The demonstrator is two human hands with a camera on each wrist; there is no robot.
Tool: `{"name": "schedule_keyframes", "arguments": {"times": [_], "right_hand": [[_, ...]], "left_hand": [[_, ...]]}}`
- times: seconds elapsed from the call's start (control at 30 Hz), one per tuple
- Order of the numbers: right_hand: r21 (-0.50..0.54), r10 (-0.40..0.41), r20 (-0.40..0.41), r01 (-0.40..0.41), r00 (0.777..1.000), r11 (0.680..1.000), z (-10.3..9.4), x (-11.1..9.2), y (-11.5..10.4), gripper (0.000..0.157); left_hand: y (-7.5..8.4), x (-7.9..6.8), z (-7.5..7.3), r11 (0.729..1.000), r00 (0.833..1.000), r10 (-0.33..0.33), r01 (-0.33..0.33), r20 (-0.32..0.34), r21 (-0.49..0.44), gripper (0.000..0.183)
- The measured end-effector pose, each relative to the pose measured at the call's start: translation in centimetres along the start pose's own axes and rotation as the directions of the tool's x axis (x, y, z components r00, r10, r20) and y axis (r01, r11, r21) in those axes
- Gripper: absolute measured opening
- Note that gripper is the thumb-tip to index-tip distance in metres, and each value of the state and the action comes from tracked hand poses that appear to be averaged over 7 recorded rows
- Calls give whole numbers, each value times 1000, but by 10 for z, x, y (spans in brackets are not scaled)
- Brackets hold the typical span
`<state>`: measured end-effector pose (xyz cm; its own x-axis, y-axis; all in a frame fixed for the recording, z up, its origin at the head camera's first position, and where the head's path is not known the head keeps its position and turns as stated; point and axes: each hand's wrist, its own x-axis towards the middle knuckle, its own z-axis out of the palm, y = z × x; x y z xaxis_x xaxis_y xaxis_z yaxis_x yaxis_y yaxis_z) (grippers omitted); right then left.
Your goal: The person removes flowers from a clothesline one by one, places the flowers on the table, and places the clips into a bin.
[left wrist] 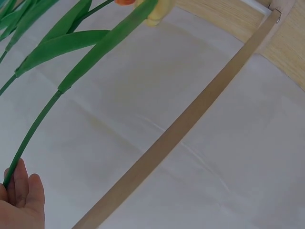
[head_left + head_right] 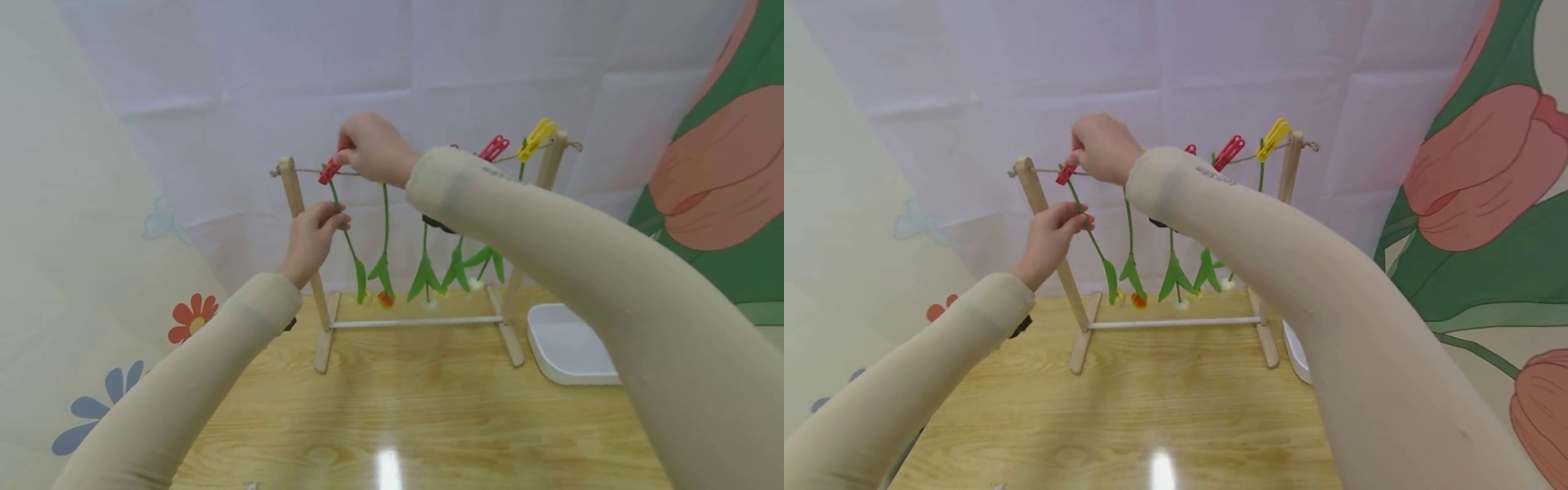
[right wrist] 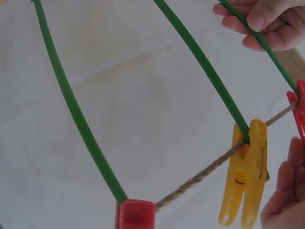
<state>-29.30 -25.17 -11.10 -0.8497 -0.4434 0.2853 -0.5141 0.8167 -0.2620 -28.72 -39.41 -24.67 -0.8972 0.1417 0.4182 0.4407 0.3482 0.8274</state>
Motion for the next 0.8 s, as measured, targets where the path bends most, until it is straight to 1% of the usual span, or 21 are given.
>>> {"name": "schedule_keyframes", "arguments": {"times": [0.13,0.27,0.33,0.4,0.57,0.67,0.77,0.8], "right_hand": [[33,-2,-52,4,999,999,0,0,3,22],[63,3,-94,3,996,998,-3,-1,8,21],[69,-2,-103,9,995,998,-6,-4,10,21],[66,-24,-109,31,994,997,-8,-6,13,22],[54,-64,-134,72,989,996,-10,-17,21,29],[71,-56,-154,67,987,995,-12,-26,27,31],[95,-43,-172,60,984,994,-13,-35,35,32],[107,-35,-177,54,984,993,-14,-38,37,32]], "left_hand": [[-2,0,-3,1000,1000,-20,20,3,-1,23],[-4,-1,-6,999,999,-38,38,-1,-10,24],[-5,-2,-7,999,999,-37,37,1,-11,24],[-6,-4,-8,999,999,-35,35,7,-9,24],[-9,-13,-9,999,998,-42,43,35,-8,25],[-13,-19,-9,999,997,-51,51,65,0,26],[-17,-25,-9,999,995,-42,41,86,17,26],[-19,-26,-8,999,996,-27,25,88,29,26]]}}
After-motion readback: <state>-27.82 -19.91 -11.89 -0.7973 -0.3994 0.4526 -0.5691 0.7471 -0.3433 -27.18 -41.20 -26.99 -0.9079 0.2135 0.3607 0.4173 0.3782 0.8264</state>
